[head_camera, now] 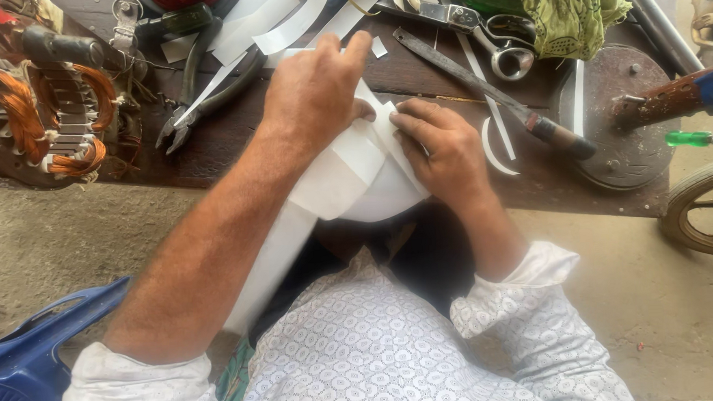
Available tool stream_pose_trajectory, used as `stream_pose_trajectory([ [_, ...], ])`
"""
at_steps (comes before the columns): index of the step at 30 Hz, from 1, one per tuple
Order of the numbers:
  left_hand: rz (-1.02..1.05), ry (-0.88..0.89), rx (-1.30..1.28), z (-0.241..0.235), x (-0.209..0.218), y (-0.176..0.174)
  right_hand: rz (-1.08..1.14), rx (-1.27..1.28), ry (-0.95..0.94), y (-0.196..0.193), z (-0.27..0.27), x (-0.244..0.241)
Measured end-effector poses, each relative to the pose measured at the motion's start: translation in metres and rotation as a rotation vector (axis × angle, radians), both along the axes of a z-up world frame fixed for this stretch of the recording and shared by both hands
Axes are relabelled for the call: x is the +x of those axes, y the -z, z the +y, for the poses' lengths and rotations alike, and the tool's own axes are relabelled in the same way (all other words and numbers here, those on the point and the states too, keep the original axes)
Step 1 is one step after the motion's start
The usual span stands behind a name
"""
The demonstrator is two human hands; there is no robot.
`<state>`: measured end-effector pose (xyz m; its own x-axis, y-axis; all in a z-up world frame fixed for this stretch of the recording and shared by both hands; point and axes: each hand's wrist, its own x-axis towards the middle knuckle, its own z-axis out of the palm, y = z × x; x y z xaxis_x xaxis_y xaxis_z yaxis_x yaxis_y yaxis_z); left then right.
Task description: The person folds a sheet of white insulation paper on a wooden workbench, then uses a knife to cut it into smaller rectangular pieces. The person repeats the folding and cutting process on another sheet of paper.
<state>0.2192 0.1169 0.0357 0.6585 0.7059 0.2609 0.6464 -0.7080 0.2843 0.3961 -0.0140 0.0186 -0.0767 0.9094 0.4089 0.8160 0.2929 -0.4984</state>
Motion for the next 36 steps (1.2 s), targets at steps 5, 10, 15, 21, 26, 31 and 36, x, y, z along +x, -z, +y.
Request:
stream_pose_trajectory([
  [5, 0.033, 0.186, 0.151, 0.021, 0.015, 0.001, -0.017, 0.022, 0.026, -0.001, 0.002, 0.001],
  [10, 0.169, 0.138, 0.060, 0.037, 0.025, 0.005, -0.103, 0.045, 0.073, -0.003, 0.003, -0.007],
  [15, 0.173, 0.026, -0.091, 0.041, 0.017, 0.015, -0.143, 0.038, 0.055, -0.002, 0.002, -0.011],
  [21, 0.157, -0.074, -0.289, 0.043, 0.013, 0.015, -0.168, 0.005, 0.013, -0.004, 0.004, -0.014],
  [26, 0.206, -0.085, -0.374, 0.050, 0.013, 0.012, -0.143, 0.027, 0.021, -0.005, 0.005, -0.017],
  [31, 0.084, -0.127, -0.469, 0.052, 0.015, 0.015, -0.222, 0.010, 0.030, -0.006, 0.005, -0.020],
  [36, -0.050, -0.129, -0.525, 0.048, 0.011, 0.021, -0.289, 0.029, 0.050, -0.006, 0.005, -0.025],
])
